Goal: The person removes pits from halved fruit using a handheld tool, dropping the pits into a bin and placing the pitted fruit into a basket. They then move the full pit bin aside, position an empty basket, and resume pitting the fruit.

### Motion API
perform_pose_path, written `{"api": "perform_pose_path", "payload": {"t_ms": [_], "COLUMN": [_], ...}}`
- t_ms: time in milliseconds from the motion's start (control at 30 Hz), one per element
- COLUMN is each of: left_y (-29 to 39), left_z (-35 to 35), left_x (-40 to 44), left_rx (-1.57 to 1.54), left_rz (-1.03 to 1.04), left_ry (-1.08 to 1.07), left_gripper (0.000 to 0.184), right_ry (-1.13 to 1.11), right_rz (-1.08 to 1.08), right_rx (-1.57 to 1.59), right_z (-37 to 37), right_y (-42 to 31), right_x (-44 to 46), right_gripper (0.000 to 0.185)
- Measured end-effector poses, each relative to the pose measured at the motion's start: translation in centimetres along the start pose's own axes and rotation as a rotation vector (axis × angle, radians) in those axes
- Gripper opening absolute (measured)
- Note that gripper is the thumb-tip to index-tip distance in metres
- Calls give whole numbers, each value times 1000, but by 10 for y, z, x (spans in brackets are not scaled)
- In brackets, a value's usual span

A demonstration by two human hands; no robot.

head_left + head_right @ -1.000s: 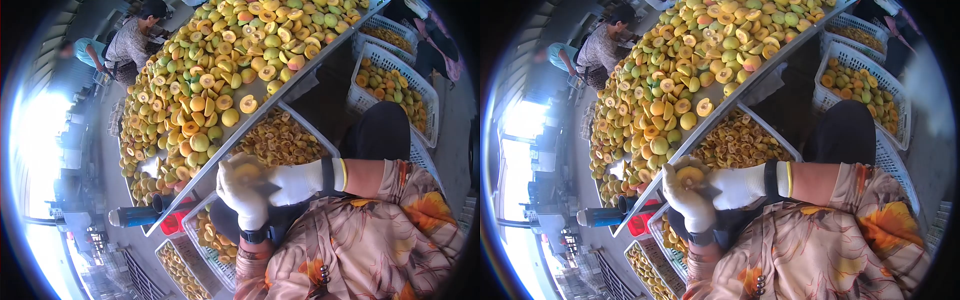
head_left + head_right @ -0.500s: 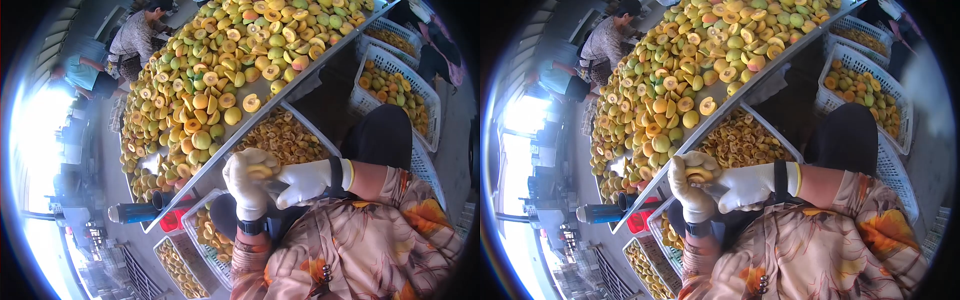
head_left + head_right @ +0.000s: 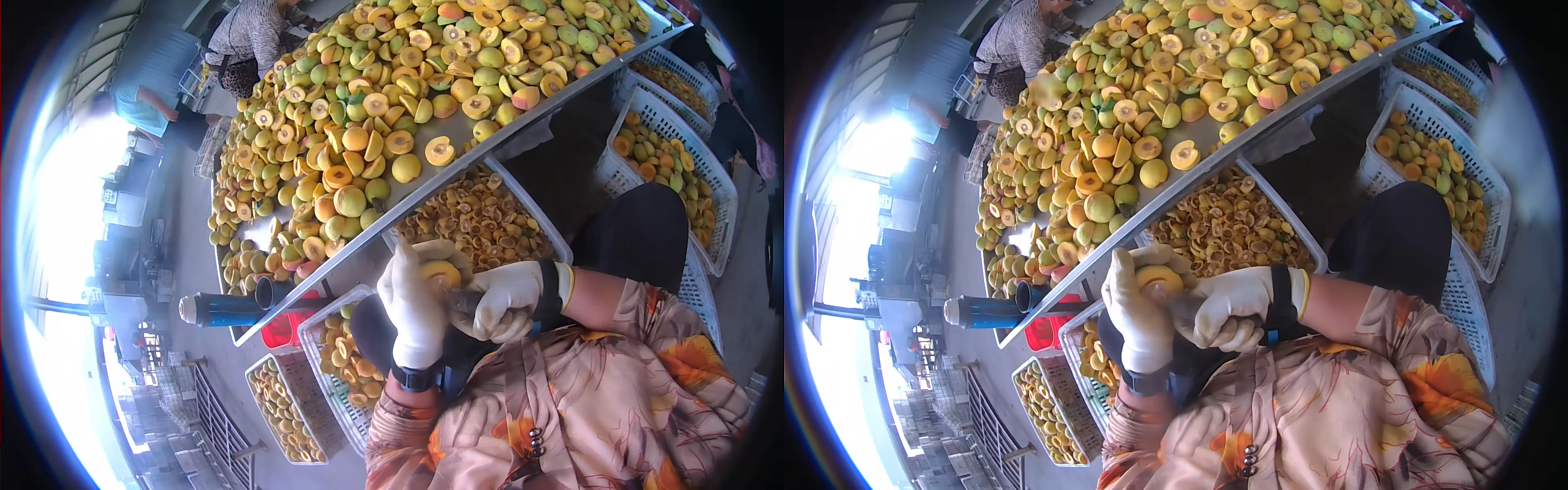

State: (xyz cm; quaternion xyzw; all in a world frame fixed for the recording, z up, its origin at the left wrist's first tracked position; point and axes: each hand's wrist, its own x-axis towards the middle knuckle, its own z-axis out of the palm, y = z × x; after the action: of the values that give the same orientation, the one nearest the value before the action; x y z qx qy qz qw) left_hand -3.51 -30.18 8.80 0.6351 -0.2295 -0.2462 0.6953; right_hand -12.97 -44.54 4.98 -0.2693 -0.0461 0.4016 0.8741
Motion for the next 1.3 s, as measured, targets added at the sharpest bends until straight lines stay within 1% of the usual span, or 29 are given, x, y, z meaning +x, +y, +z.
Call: {"api": "perform_pose_path", "payload": {"t_ms": [33,67,167,233,333,400,433,467,500,533,567,633,667,700,733,767,800,833,867,900,933,967,1000,1033,1100,1133,1167,1233,1300], "left_y": [-8,-13,-2,-5,-19,-19,-12,-5,-2,1,0,-11,-26,-17,-4,1,1,0,-12,-21,-30,-31,-43,-51,-69,-76,-82,-87,-85], "left_z": [-8,-14,-8,-9,-37,-80,-109,-137,-164,-191,-214,-238,-257,-241,-208,-178,-157,-130,-116,-96,-72,-42,-24,-10,17,23,27,35,35], "left_x": [1,3,-6,-9,-7,-15,-27,-39,-48,-56,-64,-67,-62,-44,-21,6,34,60,91,123,150,170,194,211,241,245,248,250,248], "left_rx": [64,161,-200,-24,31,148,358,563,734,907,677,1303,1180,1133,1083,1028,998,1064,1107,1127,1081,1000,1032,1008,1172,1223,1274,1290,1220], "left_rz": [60,151,-10,82,68,101,180,270,183,95,-345,-295,-212,-158,-109,-57,-64,25,91,207,234,147,153,96,-8,30,69,60,-34], "left_ry": [-33,-18,-16,36,301,411,368,343,359,363,436,391,405,381,356,331,283,209,117,11,-42,-74,-97,-159,-253,-316,-379,-422,-372], "left_gripper": [57,58,48,40,33,28,22,16,17,18,19,34,35,35,35,35,39,41,44,46,49,54,58,66,71,73,74,72,64], "right_ry": [0,0,-18,-70,-167,29,132,277,469,758,831,925,965,998,1020,1046,1037,1031,981,978,984,986,982,983,982,990,986,970,1085], "right_rz": [1,-1,7,-11,-75,-123,-151,-110,-52,-102,165,181,105,34,-16,-28,96,220,264,206,153,106,60,41,-4,-40,-17,27,-206], "right_rx": [-8,-17,-26,-39,-68,-235,-318,-476,-763,-1332,-1467,-1491,-1444,-1392,-1369,-1426,-1459,-1486,-1559,-1546,-1507,-1471,-1440,-1429,-1402,-1432,-1420,-1401,-1351], "right_z": [2,4,4,3,-2,-1,-3,-14,-30,-61,-66,-97,-92,-82,-77,-80,-90,-101,-109,-109,-107,-95,-92,-94,-100,-101,-103,-94,-86], "right_y": [0,1,2,5,5,-1,-4,-2,2,25,23,43,39,34,29,29,31,34,40,40,41,34,31,32,36,38,39,31,26], "right_x": [1,1,2,3,-1,-9,-16,-20,-20,-17,-26,-30,-29,-28,-25,-22,-21,-22,-26,-28,-29,-30,-30,-29,-26,-25,-25,-24,-24], "right_gripper": [12,12,12,13,13,15,17,19,24,34,41,37,36,35,33,29,28,28,29,30,29,28,27,27,26,25,26,28,27]}}
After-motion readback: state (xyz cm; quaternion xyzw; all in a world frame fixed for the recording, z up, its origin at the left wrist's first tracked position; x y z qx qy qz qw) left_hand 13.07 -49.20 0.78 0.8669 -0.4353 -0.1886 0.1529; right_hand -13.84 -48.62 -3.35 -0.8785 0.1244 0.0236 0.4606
